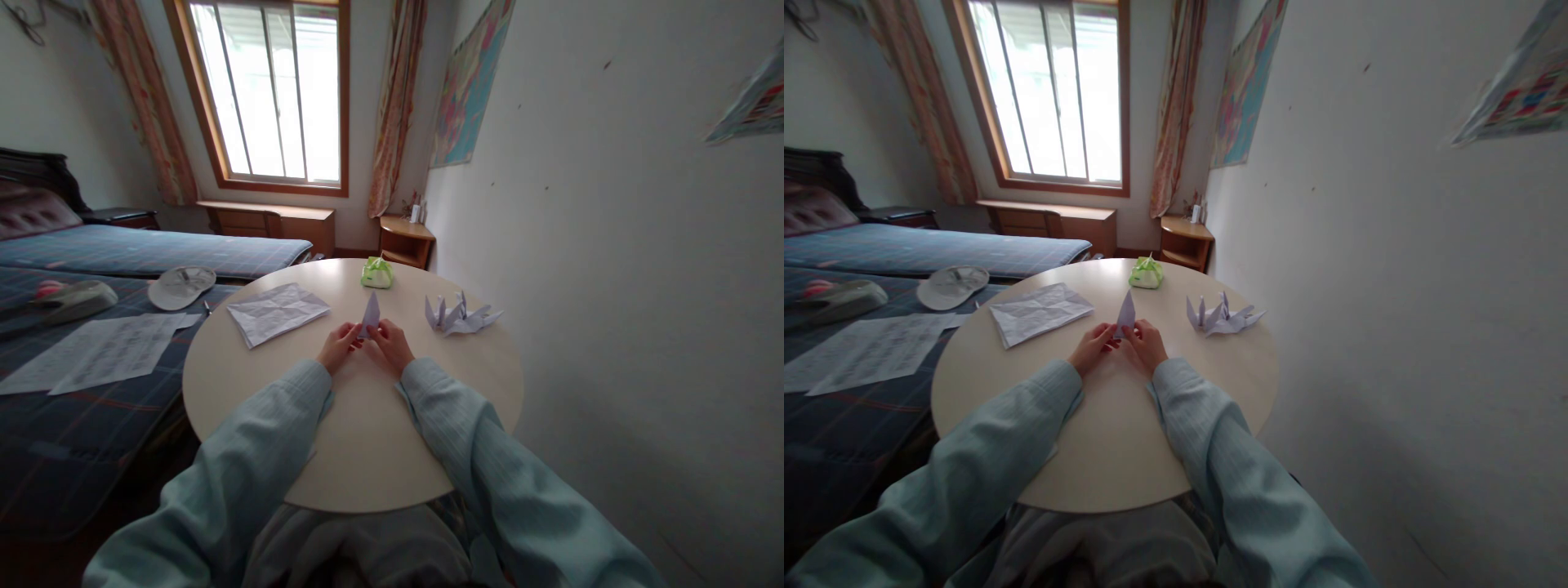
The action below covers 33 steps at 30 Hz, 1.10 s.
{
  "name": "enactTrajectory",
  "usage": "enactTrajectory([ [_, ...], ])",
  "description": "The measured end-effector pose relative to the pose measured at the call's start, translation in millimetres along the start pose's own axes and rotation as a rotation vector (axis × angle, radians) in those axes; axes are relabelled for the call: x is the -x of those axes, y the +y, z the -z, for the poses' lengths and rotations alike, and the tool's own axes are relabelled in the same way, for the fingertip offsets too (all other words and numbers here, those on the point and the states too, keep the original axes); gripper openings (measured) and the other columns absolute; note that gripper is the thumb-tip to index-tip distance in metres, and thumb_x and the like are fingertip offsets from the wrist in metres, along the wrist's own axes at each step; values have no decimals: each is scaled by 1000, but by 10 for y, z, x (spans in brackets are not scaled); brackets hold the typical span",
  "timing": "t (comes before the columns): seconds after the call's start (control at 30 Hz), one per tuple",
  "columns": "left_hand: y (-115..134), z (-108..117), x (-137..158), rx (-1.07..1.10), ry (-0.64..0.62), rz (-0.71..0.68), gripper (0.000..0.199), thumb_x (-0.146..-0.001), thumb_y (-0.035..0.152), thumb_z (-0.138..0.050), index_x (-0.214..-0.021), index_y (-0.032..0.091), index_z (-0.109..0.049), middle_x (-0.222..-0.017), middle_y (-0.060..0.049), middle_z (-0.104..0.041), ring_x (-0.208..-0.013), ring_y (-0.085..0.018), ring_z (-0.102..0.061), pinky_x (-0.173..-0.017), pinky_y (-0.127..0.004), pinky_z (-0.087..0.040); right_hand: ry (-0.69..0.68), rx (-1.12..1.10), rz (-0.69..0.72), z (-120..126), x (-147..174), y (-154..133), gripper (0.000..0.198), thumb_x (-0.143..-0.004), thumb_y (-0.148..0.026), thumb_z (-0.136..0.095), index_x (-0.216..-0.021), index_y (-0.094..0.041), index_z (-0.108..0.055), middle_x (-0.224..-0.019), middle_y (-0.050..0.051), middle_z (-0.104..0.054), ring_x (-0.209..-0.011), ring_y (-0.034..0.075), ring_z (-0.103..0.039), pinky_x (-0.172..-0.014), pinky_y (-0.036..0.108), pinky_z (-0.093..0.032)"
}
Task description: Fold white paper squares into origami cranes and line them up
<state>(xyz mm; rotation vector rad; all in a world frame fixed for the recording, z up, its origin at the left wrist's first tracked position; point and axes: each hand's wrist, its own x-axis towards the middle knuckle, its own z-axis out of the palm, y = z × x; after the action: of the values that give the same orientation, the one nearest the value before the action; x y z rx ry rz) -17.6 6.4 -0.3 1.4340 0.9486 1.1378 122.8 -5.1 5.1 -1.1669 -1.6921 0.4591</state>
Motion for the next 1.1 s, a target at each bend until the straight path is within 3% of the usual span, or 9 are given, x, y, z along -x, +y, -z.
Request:
enactTrajectory([
  [1.1,8,-4,12,3,-13,15,43,-61,57,-53,-71,15,-51,-58,2,-55,-53,-9,-52,-51,-20,-35,-16,19,7,-8,-3,9,24,-77,-36,-45,-71,-15,-57,-68,0,-52,-61,9,-48,-55,20,-37],
])
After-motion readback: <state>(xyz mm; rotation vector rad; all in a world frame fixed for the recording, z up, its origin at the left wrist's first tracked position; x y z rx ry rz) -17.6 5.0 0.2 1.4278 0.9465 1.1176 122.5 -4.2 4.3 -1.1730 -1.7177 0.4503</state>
